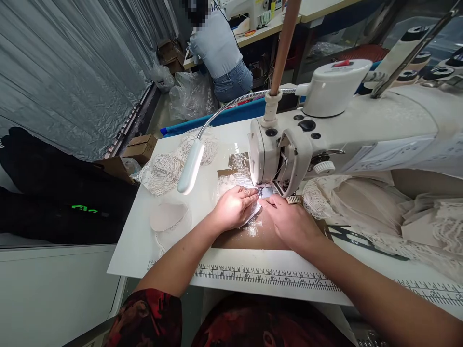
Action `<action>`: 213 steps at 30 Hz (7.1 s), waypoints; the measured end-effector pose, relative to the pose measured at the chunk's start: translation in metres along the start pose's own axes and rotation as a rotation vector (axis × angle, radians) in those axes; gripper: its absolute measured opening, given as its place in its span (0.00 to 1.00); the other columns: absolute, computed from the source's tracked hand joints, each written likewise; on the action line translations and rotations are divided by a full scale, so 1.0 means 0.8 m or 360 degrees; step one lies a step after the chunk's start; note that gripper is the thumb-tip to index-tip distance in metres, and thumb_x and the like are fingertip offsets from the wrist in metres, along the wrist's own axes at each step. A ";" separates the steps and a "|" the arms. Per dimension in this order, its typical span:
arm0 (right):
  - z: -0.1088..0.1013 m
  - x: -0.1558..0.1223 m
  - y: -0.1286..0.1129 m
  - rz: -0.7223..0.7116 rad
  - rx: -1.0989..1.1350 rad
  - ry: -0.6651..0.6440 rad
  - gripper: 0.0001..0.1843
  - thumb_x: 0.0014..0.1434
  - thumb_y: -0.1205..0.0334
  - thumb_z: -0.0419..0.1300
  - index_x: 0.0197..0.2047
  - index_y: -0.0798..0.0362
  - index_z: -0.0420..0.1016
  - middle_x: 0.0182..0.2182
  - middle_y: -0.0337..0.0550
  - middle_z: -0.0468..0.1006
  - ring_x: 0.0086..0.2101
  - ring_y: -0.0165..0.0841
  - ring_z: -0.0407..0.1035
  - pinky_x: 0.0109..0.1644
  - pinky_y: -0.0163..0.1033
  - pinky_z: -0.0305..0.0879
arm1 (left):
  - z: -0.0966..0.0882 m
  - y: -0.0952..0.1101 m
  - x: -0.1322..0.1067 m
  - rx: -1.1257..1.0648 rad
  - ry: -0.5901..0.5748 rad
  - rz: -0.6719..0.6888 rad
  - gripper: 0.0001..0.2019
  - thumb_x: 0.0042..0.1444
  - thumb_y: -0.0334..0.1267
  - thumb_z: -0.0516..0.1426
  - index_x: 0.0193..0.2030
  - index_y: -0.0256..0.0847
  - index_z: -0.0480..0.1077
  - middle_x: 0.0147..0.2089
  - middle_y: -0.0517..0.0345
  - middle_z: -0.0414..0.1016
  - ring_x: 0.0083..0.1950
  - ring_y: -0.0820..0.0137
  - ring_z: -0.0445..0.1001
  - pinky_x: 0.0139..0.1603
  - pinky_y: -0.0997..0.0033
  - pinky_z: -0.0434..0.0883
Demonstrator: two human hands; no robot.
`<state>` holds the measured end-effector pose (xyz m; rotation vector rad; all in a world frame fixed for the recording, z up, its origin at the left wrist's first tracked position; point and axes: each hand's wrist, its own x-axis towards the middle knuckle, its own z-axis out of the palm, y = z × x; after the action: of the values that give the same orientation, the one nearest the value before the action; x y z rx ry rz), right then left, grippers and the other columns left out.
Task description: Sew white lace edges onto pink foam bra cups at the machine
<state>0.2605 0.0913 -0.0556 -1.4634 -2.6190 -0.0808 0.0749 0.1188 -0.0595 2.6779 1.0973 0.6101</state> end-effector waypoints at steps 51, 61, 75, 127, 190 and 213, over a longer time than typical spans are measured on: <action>0.004 -0.010 0.010 -0.0042 0.0111 -0.0090 0.21 0.58 0.73 0.48 0.49 0.53 0.76 0.33 0.47 0.73 0.33 0.36 0.62 0.36 0.40 0.53 | -0.008 0.016 -0.017 -0.0004 -0.0230 -0.0125 0.18 0.60 0.35 0.50 0.55 0.32 0.69 0.59 0.41 0.69 0.59 0.59 0.68 0.60 0.57 0.68; 0.007 -0.002 0.006 0.0018 0.0115 0.0056 0.20 0.57 0.72 0.48 0.46 0.53 0.77 0.29 0.46 0.74 0.28 0.35 0.64 0.30 0.41 0.50 | -0.016 -0.010 -0.003 -0.0041 -0.0412 -0.0021 0.25 0.57 0.42 0.54 0.59 0.31 0.66 0.64 0.39 0.63 0.64 0.57 0.63 0.64 0.57 0.64; 0.017 -0.017 0.029 0.0020 0.0649 0.0166 0.21 0.62 0.66 0.45 0.51 0.52 0.75 0.46 0.44 0.79 0.43 0.37 0.73 0.42 0.41 0.68 | -0.096 -0.012 -0.051 -0.0369 0.0097 -0.0567 0.19 0.59 0.28 0.46 0.54 0.39 0.70 0.58 0.51 0.71 0.60 0.65 0.68 0.62 0.59 0.67; 0.012 -0.051 0.026 -0.0578 0.0422 0.0130 0.17 0.56 0.74 0.50 0.43 0.53 0.75 0.30 0.43 0.73 0.30 0.34 0.60 0.34 0.38 0.53 | -0.005 0.038 -0.035 0.0186 -0.0299 0.0158 0.15 0.66 0.39 0.47 0.50 0.42 0.72 0.37 0.53 0.71 0.37 0.69 0.64 0.39 0.66 0.60; 0.010 -0.044 0.019 -0.0415 0.0390 0.0314 0.15 0.60 0.73 0.48 0.36 0.56 0.77 0.27 0.44 0.72 0.30 0.33 0.61 0.34 0.37 0.57 | 0.001 0.029 -0.022 0.0427 -0.0320 0.0015 0.19 0.65 0.35 0.44 0.57 0.33 0.67 0.61 0.49 0.67 0.43 0.65 0.70 0.44 0.63 0.72; 0.000 -0.025 0.021 -0.0372 0.0398 0.0095 0.15 0.63 0.69 0.48 0.37 0.55 0.76 0.29 0.44 0.72 0.31 0.33 0.62 0.34 0.37 0.55 | -0.006 0.002 -0.013 0.0523 -0.0391 0.0084 0.23 0.57 0.30 0.50 0.60 0.33 0.66 0.63 0.50 0.66 0.42 0.64 0.69 0.41 0.62 0.70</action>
<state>0.2854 0.0833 -0.0587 -1.0570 -2.6262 0.1699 0.0673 0.1107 -0.0580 2.9614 1.1442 0.1054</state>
